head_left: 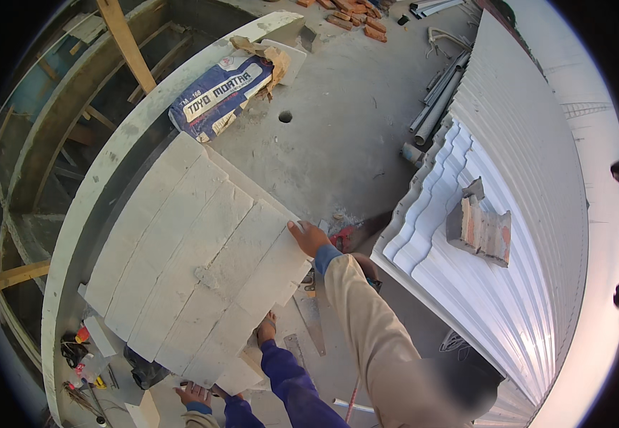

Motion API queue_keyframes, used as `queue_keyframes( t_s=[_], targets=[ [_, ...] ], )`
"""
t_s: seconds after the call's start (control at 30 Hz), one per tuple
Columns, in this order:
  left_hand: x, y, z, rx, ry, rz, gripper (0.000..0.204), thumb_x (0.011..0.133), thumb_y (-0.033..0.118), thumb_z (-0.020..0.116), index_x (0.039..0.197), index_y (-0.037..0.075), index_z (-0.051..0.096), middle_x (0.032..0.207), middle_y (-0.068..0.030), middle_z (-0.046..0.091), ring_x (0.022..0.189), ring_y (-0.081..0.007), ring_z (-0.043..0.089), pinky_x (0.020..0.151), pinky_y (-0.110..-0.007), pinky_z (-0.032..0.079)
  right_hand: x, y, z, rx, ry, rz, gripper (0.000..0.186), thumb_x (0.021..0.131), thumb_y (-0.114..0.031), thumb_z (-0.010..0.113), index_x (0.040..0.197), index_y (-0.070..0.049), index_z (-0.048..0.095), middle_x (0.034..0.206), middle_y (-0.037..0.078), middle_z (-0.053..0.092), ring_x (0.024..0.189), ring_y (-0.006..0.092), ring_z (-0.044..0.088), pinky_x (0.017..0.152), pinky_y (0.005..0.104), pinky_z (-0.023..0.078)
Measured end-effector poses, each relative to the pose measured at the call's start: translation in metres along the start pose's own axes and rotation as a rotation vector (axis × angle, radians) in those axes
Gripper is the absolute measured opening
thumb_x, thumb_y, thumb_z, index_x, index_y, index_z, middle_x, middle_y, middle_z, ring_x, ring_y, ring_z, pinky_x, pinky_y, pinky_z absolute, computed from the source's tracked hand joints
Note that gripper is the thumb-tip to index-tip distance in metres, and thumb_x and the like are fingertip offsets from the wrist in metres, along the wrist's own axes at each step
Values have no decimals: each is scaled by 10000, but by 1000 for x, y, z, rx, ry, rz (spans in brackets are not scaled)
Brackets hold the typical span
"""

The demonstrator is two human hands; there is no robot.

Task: The person picks up white roof tiles and places them onto a wooden scaffolding structure. They then use a trowel to scoop cement from a bucket and apply it to the tiles, tapping them into place with a hammer.

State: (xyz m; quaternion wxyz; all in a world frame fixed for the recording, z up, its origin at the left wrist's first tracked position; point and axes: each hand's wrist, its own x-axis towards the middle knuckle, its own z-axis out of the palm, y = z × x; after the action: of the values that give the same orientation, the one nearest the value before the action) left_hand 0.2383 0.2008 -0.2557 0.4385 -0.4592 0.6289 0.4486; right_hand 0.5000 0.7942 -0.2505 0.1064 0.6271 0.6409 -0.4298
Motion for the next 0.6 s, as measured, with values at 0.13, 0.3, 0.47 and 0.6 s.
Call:
queue_keyframes(
  t_s=[0.13,0.3,0.47,0.6],
  targets=[
    [50,-13,7,-146,-319,26,931,931,820,324,1588,160,351,1622,-96,387,1476,-361,376,1170,-605,308,3,-1,10,-124,64,30,976,960,-775,379,1406,79,533,1294,343,625,1268,458,584,1099,479,437],
    [87,-33,14,-277,-610,-50,861,950,776,349,1549,162,421,1580,-90,452,1430,-366,441,1131,-608,382,-4,-8,19,-228,242,28,1039,902,-825,427,1361,97,560,1258,344,642,1228,462,610,1077,488,454],
    [98,-47,2,-316,-638,-82,822,959,753,357,1530,169,447,1560,-85,476,1407,-368,465,1111,-607,409,-24,-20,16,-237,320,14,1039,839,-843,513,1288,87,627,1190,310,687,1172,436,654,1032,467,488],
    [92,-51,-31,-334,-615,-95,791,966,735,363,1515,175,467,1544,-82,496,1388,-369,485,1094,-606,431,-55,-21,26,-87,303,26,934,831,-783,589,1226,58,682,1089,276,731,1068,407,710,967,447,529]
  ],
)
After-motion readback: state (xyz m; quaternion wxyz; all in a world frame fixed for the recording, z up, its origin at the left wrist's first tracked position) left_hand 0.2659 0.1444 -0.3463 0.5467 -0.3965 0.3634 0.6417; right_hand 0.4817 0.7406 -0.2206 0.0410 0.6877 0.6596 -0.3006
